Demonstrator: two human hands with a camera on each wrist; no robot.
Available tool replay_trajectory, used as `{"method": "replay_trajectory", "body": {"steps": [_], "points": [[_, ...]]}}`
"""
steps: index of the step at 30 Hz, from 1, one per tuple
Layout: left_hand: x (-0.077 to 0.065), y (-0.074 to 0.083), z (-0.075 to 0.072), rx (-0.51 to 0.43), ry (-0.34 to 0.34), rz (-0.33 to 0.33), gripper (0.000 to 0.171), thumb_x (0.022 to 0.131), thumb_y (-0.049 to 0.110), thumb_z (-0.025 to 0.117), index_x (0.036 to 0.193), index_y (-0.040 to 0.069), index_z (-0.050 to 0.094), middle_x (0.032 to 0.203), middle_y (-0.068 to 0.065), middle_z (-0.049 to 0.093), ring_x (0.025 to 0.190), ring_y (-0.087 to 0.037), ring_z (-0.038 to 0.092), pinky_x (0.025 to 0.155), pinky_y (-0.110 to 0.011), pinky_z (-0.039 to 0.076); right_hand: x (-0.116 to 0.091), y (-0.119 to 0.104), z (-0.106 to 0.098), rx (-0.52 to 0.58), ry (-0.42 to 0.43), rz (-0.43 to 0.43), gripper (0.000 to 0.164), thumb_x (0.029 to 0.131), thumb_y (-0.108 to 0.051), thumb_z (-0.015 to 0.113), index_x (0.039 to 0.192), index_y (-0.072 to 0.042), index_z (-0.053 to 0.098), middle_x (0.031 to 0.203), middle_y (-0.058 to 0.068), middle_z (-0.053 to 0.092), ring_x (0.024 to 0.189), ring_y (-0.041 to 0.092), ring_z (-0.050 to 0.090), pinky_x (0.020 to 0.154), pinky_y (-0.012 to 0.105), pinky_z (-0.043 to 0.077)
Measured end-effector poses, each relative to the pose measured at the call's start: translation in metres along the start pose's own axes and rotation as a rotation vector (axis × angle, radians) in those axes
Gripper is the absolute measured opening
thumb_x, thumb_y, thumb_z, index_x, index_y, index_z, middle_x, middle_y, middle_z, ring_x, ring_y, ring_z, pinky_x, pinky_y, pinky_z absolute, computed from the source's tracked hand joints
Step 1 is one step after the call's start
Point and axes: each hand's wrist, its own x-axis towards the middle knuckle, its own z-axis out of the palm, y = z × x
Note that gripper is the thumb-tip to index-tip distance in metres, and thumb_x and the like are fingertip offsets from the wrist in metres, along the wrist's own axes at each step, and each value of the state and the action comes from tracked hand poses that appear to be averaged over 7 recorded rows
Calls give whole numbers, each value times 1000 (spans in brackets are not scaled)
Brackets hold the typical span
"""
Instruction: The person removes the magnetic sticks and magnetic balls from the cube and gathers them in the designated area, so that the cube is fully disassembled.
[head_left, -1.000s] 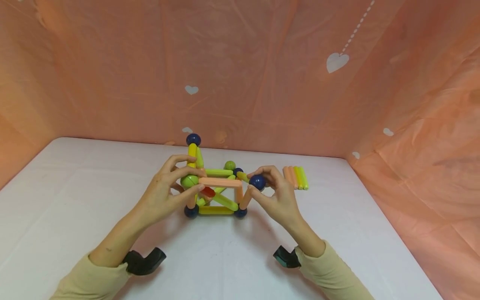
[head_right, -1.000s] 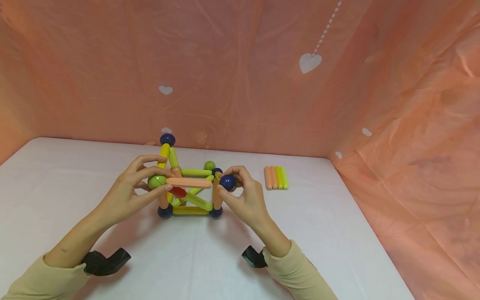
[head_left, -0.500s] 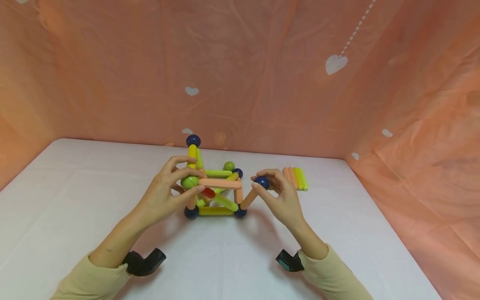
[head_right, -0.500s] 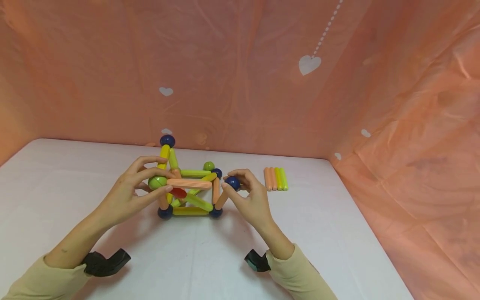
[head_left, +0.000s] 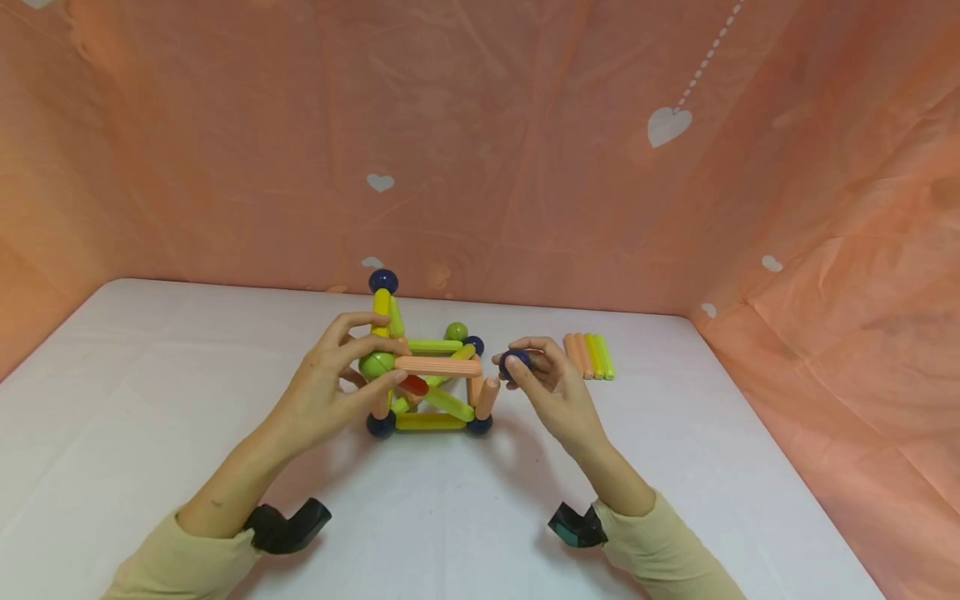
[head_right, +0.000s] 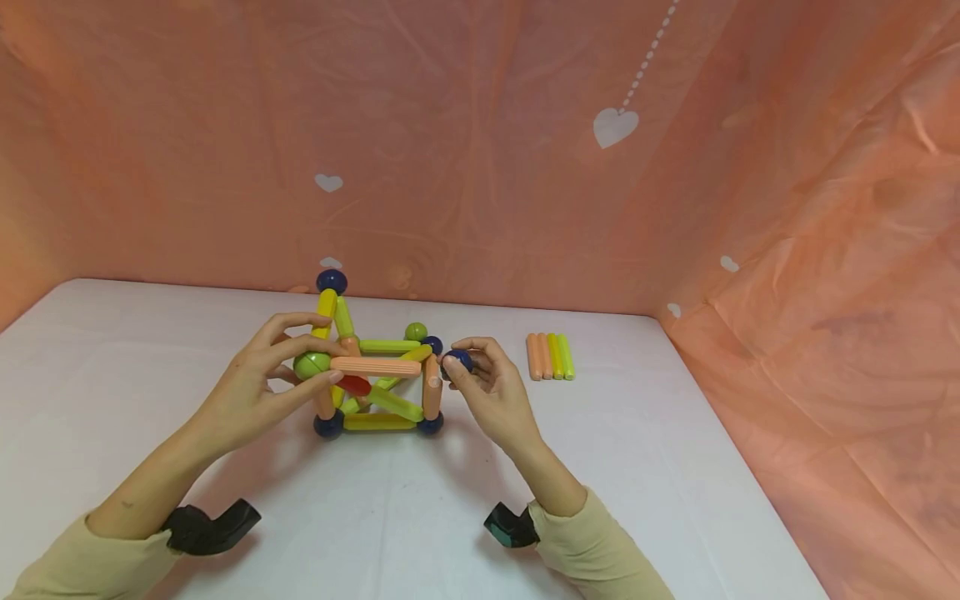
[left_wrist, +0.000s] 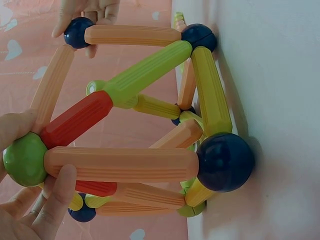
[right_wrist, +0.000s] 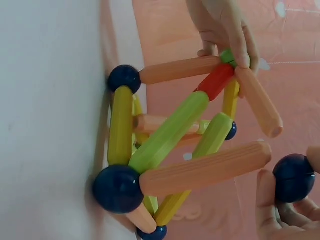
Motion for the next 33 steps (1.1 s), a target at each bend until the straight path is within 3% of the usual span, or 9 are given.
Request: {"method": "replay_trajectory", "body": {"steps": [6,10,17,21,28,33], "points": [[0,-1,-1,4,-2,-10,23,87,14,72,109,11,68,133,-12,45,108,-25,52,65,-23,54,8,3,-5,74,77,61,25,98,-16,55,119,-3,53,106,11,67,80,11,62,66,19,49],[-1,-2,-2,7,7,0,23,86,13,72,109,11,68,133,-13,46,107,-26,52,64,-23,53,20,11,-14,109,108,123,28,95,-13,59,121,-2,55,106,3,59,83,12,61,70,20,48],[-3,-3,-2,26,39,29,27,85,11,72,112,9,68,132,-13,46,95,-23,58,60,-22,53,48,28,-21,-60,80,289,44,86,-22,71,126,-7,58,125,11,56,100,18,64,95,33,49],[-5,-3,-2,58,62,56,32,83,10,74,115,8,67,131,-15,46,86,-19,60,58,-23,53,66,39,-20,-90,74,334,50,87,-25,71,132,-9,55,128,14,57,104,28,66,94,40,52],[-7,-1,-2,98,80,80,44,79,12,78,119,7,63,131,-14,46,86,-18,59,58,-23,53,93,54,-19,-183,117,388,48,86,-26,71,129,-11,57,129,13,58,117,28,55,100,39,46],[-8,2,-3,76,82,70,48,78,13,80,121,6,60,124,-11,48,93,-20,58,61,-22,54,109,60,-18,-215,115,401,46,86,-19,71,129,-8,58,127,17,60,109,32,62,92,39,52]]}}
